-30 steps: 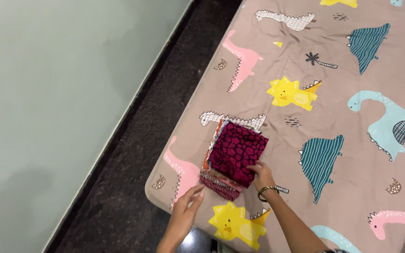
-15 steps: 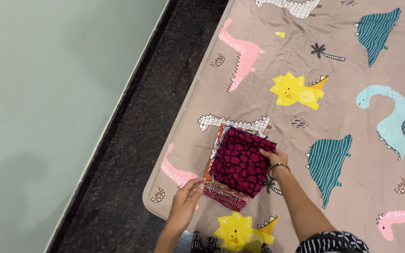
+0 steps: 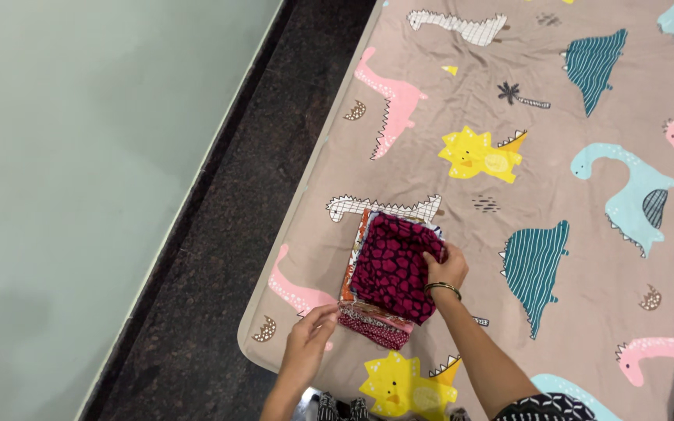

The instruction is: The person folds various garments on a bed and places them into a wardrobe. The person handles multiple folded items including yellow, pink, maroon, and patterned fabrics, moving them from the bed to shelves in the wardrobe.

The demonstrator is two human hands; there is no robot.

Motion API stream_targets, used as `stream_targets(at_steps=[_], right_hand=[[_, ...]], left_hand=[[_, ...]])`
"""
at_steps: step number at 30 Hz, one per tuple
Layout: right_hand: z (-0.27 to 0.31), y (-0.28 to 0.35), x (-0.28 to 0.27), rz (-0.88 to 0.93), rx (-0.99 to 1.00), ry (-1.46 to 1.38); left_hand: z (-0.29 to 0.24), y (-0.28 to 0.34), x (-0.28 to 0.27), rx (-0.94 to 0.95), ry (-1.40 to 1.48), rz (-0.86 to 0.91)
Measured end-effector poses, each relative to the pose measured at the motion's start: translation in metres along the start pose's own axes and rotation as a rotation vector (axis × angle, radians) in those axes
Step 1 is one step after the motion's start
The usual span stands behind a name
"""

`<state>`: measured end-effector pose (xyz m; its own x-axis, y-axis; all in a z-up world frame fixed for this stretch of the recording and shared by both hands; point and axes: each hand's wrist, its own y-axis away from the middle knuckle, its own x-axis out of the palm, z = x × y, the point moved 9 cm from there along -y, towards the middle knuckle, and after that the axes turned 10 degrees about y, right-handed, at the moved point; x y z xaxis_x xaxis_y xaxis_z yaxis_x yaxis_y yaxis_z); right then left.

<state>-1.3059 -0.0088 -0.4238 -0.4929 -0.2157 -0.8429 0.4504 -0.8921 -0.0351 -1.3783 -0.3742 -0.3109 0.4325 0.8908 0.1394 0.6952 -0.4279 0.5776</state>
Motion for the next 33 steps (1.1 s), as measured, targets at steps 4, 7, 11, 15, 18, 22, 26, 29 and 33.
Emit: stream_targets(at_steps=[4, 7, 11, 15, 18, 22, 26, 29, 33], right_hand=[[0.002, 0.017, 0.031, 0.384, 0.222, -0.483], [0.060, 0.043, 0.013, 0.597, -0.012, -0.553], [0.178, 0.149, -0.071, 0.518, -0.756, -0.353], [0.238, 0.279, -0.148, 0.650, -0.944, -0.159], [0.284, 0.326, -0.214, 0.555, -1.110, -0.160], [0.302, 0.358, -0.284, 0.448, -1.232, -0.291], [0.221, 0.323, -0.317, 0.206, -0.669, -0.451], [0.095, 0.300, -0.321, 0.017, -0.032, -0.764], [-0.023, 0.335, -0.292, 0.250, 0.531, -1.380]], left_hand=[[0.012, 0.014, -0.021, -0.100, 0.074, -0.022], [0.017, 0.015, -0.016, -0.159, 0.425, 0.023], [0.002, 0.026, 0.021, -0.242, 0.984, 0.358], [-0.021, 0.057, 0.014, -0.148, 1.177, 0.415], [-0.039, 0.093, -0.007, -0.100, 1.134, 0.367], [-0.074, 0.129, -0.002, -0.069, 1.096, 0.506], [-0.088, 0.159, 0.027, -0.155, 1.020, 0.553], [-0.084, 0.186, 0.068, -0.210, 0.934, 0.518], [-0.078, 0.263, 0.171, -0.417, 1.069, 1.003]])
